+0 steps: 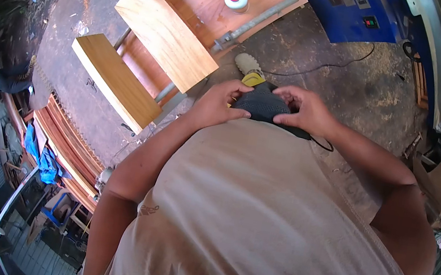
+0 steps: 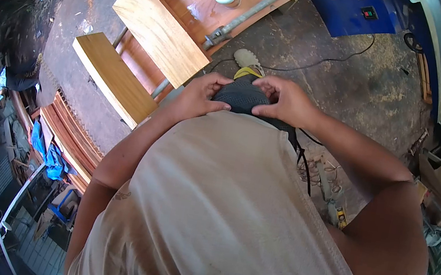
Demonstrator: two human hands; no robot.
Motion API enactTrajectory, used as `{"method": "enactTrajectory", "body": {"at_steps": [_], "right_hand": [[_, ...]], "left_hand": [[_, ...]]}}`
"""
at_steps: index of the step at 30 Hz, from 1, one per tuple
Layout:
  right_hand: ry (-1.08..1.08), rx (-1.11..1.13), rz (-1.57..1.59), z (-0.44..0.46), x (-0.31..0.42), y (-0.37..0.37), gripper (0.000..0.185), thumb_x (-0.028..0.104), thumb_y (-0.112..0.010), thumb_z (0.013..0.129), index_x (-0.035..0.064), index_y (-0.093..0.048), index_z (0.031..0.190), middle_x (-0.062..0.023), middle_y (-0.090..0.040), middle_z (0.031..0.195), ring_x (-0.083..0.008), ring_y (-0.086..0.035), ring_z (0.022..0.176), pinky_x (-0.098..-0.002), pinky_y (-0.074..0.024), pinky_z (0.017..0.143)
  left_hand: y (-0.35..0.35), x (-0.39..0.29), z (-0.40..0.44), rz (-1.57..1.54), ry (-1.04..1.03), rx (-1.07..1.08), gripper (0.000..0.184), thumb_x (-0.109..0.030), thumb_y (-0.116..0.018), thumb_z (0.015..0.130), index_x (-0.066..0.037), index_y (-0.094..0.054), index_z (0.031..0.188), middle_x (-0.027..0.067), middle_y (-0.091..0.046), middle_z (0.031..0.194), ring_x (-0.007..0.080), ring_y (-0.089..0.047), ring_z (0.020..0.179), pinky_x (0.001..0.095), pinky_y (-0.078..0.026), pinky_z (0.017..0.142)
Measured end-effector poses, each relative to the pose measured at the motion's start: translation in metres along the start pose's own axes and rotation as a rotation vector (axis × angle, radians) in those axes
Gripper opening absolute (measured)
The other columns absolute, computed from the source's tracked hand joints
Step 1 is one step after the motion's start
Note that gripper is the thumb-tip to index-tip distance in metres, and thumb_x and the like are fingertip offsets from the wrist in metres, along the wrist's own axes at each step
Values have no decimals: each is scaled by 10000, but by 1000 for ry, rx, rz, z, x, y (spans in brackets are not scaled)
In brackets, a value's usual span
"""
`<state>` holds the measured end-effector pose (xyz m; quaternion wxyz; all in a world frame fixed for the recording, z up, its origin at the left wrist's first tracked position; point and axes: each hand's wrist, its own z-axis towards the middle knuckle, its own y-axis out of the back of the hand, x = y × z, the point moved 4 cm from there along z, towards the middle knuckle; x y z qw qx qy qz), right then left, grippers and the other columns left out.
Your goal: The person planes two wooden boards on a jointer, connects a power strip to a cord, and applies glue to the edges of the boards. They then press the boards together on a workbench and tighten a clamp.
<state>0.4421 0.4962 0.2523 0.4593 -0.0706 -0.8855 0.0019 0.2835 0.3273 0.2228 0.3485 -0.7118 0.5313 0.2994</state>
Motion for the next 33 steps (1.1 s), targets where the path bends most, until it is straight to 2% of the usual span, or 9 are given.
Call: {"method": "enactTrajectory", "body": {"at_steps": [6,8,11,12,14,15,17,22,33], "right_hand": [[249,112,-53,-14,15,4,508,62,-826,750,30,-623,1214,-84,-591,1104,-144,-586,964,-273,-484,811],[298,121,-79,-16,23,2,423,130,-808,790,32,-663,1175,-79,-615,1077,-149,-587,956,-276,-480,802],[388,132,-129,-10,20,2,421,154,-783,822,26,-642,1197,-82,-618,1072,-152,-588,937,-275,-479,800],[390,133,-129,-8,21,1,421,154,-783,822,26,-642,1197,-82,-618,1072,-152,-588,937,-275,-479,800],[-66,134,139,-3,9,-2,510,219,-805,795,27,-615,1228,-115,-609,1122,-213,-591,1018,-327,-476,877],[-66,137,141,1,9,-5,510,219,-805,795,27,-615,1228,-115,-609,1122,-213,-591,1018,-327,-476,877],[398,-30,-399,7,27,-7,605,285,-830,747,34,-593,1245,-149,-586,1181,-293,-555,1134,-385,-444,972],[277,178,-458,17,33,-19,621,284,-819,733,48,-583,1257,-163,-571,1238,-342,-515,1200,-410,-414,1026],[170,63,-501,19,33,-27,639,207,-813,723,111,-559,1301,-172,-605,1208,-342,-567,1150,-409,-446,1001]], "left_hand": [[1,-18,-12,-161,-247,26,389,-62,-746,838,6,-620,1200,84,-641,1017,134,-594,1024,272,-477,878],[7,-18,-12,95,-128,45,317,-71,-661,918,5,-615,1222,86,-593,1138,140,-569,1065,278,-458,933],[-3,-23,-6,-14,30,77,316,-191,-645,938,-15,-646,1200,96,-625,1125,163,-591,1045,311,-468,916],[-3,-24,-6,-13,30,76,316,-191,-645,938,-15,-646,1200,96,-625,1125,163,-591,1045,311,-468,916],[-3,-27,-7,124,-60,45,346,-186,-673,917,-39,-645,1228,74,-644,1060,157,-590,1023,309,-476,898],[-4,-26,-7,124,-57,43,346,-186,-673,917,-39,-645,1228,74,-644,1060,157,-590,1023,309,-476,898],[-4,-22,-6,89,-92,44,342,-161,-694,900,-14,-625,1200,61,-637,1028,143,-593,979,298,-489,862],[2,-8,-14,-108,17,-14,234,-115,-672,916,-2,-572,1095,52,-616,997,113,-591,940,271,-493,833],[41,56,-49,-198,142,-270,207,-167,-637,948,1,-574,1052,49,-637,953,98,-608,861,263,-518,751]]}}
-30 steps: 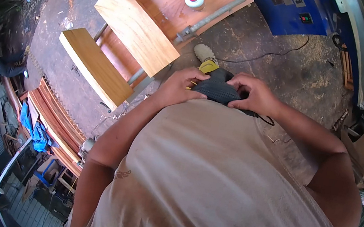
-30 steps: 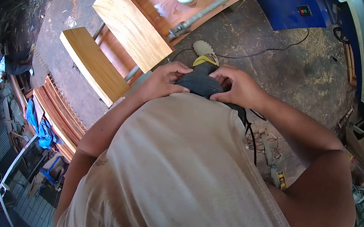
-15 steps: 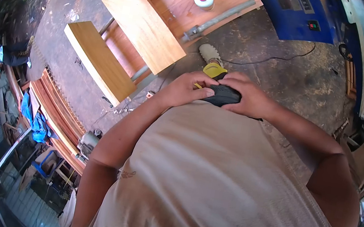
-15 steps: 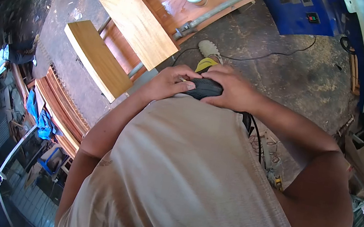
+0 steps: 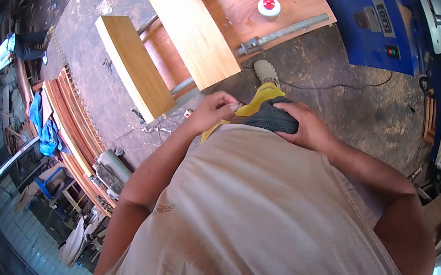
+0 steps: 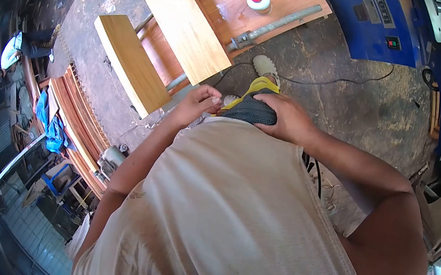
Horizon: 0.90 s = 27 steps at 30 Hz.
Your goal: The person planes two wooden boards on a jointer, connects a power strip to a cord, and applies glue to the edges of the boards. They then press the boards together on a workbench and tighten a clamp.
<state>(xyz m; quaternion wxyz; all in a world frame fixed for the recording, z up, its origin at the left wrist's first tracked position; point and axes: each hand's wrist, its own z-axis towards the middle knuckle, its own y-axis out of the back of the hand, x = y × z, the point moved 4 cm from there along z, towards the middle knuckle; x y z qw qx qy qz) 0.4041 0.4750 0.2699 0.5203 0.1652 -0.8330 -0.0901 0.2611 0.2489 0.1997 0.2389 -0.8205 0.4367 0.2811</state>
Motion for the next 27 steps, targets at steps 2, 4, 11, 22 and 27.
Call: {"method": "enactTrajectory", "body": {"at_steps": [2,4,11,22,27], "right_hand": [[2,6,-4,1,-2,-2,638,209,-812,724,109,-559,1301,-172,-603,1210,-342,-566,1152,-409,-446,1002],[3,13,-8,1,-2,-2,638,210,-812,726,107,-558,1302,-172,-602,1213,-341,-566,1154,-409,-445,1003],[19,21,-9,3,0,-2,632,207,-806,731,99,-557,1302,-175,-600,1214,-346,-565,1161,-410,-449,1002],[-53,-37,185,7,-19,-1,609,292,-801,751,24,-587,1254,-201,-649,1152,-311,-630,1082,-376,-472,954],[-182,-43,531,3,-49,9,397,333,-685,908,2,-671,1125,-101,-697,1037,-139,-634,932,-308,-496,854]], "left_hand": [[1,10,-7,-37,52,-6,225,-205,-613,970,-8,-560,1065,63,-641,967,129,-639,867,278,-541,785],[-1,17,-11,-42,38,-20,215,-198,-619,964,-10,-570,1058,50,-637,957,111,-621,866,269,-525,787],[-10,18,-12,12,30,-4,197,-189,-628,957,-17,-582,1040,29,-633,943,96,-596,880,256,-497,802],[-47,-38,1,96,-95,142,263,-98,-704,887,18,-619,1107,66,-671,990,94,-614,910,263,-501,814],[-54,-47,14,190,10,217,213,-33,-706,877,33,-638,1068,67,-688,981,98,-624,887,267,-517,824]]}}
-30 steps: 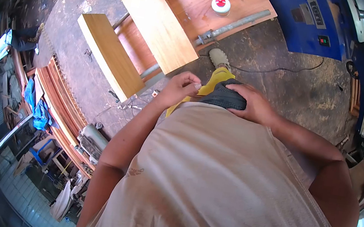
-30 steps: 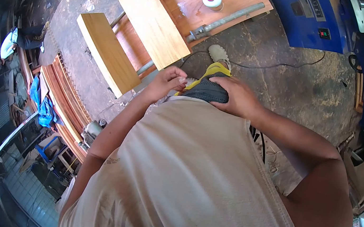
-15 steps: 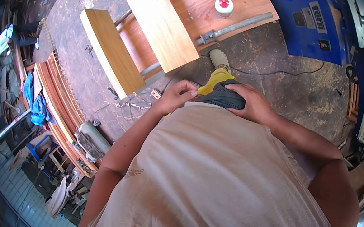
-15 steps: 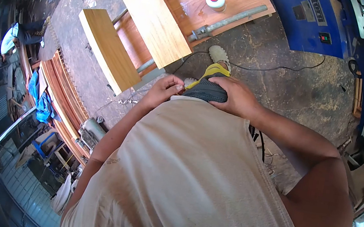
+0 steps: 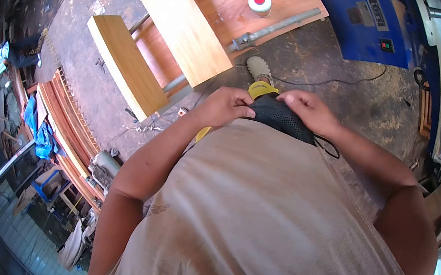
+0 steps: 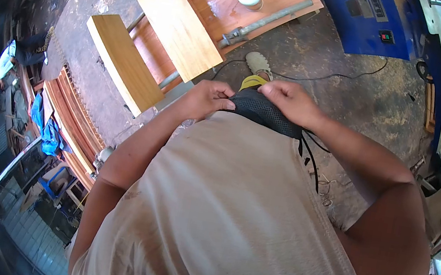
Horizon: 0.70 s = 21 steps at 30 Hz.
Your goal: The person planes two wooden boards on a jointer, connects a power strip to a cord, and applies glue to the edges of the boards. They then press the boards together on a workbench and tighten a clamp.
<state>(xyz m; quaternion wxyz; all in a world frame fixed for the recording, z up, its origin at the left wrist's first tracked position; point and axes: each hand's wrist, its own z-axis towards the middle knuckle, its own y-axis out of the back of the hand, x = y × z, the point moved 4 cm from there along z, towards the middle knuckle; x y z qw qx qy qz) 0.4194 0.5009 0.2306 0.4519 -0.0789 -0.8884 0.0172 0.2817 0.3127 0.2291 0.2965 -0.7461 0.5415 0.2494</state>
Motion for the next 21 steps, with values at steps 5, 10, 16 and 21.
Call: {"method": "enactTrajectory", "body": {"at_steps": [5,10,16,21], "right_hand": [[-97,50,-107,-13,-14,15,312,303,-665,933,0,-723,982,-43,-710,823,-76,-608,809,-273,-495,752],[36,147,-12,-32,6,1,270,179,-790,828,-7,-706,1005,-43,-674,880,-105,-611,840,-274,-492,755],[167,144,-17,-39,16,-5,303,78,-817,765,-19,-677,1016,-50,-645,951,-122,-612,900,-276,-496,777],[249,131,62,-36,16,-8,289,53,-811,762,-15,-669,1004,-47,-638,998,-120,-609,932,-278,-497,796]], "left_hand": [[3,-5,6,162,96,68,225,-167,-692,916,23,-632,1020,43,-675,944,91,-610,911,256,-490,806],[-12,6,3,56,58,112,328,-281,-683,923,-2,-594,1071,39,-635,978,85,-566,923,249,-463,805],[-16,4,5,-160,127,133,342,-317,-683,916,-35,-567,1070,51,-586,999,100,-539,935,258,-452,818],[-20,-10,4,-223,346,99,298,-300,-658,933,-59,-544,1065,28,-551,991,85,-523,916,244,-451,813]]}}
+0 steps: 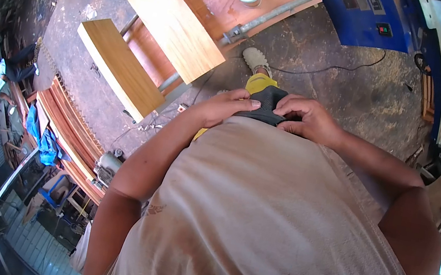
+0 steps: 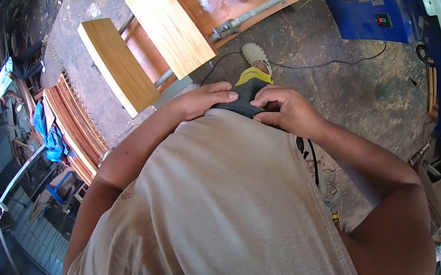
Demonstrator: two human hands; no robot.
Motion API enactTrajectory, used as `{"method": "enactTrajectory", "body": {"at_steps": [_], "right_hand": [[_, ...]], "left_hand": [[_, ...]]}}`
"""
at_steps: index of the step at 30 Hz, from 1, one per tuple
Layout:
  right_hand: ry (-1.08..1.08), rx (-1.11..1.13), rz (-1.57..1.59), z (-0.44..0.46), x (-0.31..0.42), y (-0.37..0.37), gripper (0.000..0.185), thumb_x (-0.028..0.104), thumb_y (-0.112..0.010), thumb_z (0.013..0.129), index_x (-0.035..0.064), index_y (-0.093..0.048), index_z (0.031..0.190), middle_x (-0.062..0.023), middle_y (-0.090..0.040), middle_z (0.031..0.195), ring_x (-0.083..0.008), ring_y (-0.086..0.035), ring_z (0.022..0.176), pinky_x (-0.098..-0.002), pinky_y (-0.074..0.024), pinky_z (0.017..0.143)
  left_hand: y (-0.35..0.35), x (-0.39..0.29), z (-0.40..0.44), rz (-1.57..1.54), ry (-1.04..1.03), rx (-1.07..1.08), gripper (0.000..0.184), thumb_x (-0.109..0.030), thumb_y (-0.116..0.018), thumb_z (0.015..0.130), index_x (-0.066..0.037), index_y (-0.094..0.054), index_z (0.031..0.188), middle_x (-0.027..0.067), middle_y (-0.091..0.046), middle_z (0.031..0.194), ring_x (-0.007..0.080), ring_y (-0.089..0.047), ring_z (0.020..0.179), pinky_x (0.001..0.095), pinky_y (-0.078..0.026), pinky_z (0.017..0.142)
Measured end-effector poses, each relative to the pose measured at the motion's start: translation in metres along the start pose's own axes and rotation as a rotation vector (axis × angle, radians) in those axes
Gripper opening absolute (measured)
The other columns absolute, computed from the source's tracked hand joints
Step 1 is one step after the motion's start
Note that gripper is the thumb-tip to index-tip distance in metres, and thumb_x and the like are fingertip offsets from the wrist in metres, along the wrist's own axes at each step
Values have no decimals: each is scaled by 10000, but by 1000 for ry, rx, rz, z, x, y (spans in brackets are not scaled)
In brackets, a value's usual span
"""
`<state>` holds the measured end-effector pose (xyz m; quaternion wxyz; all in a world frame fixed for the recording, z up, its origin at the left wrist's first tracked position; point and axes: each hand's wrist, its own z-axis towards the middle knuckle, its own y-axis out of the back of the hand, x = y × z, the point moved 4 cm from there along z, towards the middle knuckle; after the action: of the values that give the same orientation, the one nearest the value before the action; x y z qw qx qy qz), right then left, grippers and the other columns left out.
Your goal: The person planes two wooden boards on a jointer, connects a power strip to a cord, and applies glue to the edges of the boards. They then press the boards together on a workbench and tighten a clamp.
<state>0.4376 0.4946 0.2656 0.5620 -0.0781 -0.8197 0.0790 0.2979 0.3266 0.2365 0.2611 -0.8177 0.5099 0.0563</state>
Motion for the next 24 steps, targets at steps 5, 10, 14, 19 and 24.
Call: {"method": "enactTrajectory", "body": {"at_steps": [5,10,14,19,24], "right_hand": [[-123,27,132,-1,-12,10,321,50,-819,747,4,-652,1017,-52,-628,1003,-132,-610,925,-281,-495,792],[-222,82,-433,-3,6,12,438,44,-832,716,36,-634,1106,-27,-603,1006,-119,-577,891,-301,-484,751],[-116,69,-263,-2,1,13,340,85,-832,748,6,-637,1016,-64,-638,923,-144,-613,823,-283,-487,740],[-157,48,22,8,6,21,172,120,-745,854,-12,-636,861,-31,-621,763,-116,-562,717,-289,-465,662],[-347,22,-199,19,18,18,182,170,-708,892,11,-633,846,-18,-602,714,-94,-528,663,-293,-442,606]], "left_hand": [[-5,4,6,-253,25,34,413,-349,-685,902,-3,-598,1111,90,-622,1055,137,-602,927,272,-499,774],[-10,1,10,-348,69,-20,375,-328,-682,905,-5,-614,1084,66,-646,1011,123,-611,893,268,-501,768],[10,12,28,-39,-43,-103,281,-315,-683,913,-35,-662,932,4,-628,843,71,-556,796,246,-460,705],[10,6,29,129,-147,-130,301,-334,-669,924,-47,-648,837,-22,-585,752,62,-508,726,248,-430,664],[9,0,26,227,-210,-149,312,-326,-667,922,-39,-617,808,-15,-571,715,66,-502,705,255,-425,652]]}}
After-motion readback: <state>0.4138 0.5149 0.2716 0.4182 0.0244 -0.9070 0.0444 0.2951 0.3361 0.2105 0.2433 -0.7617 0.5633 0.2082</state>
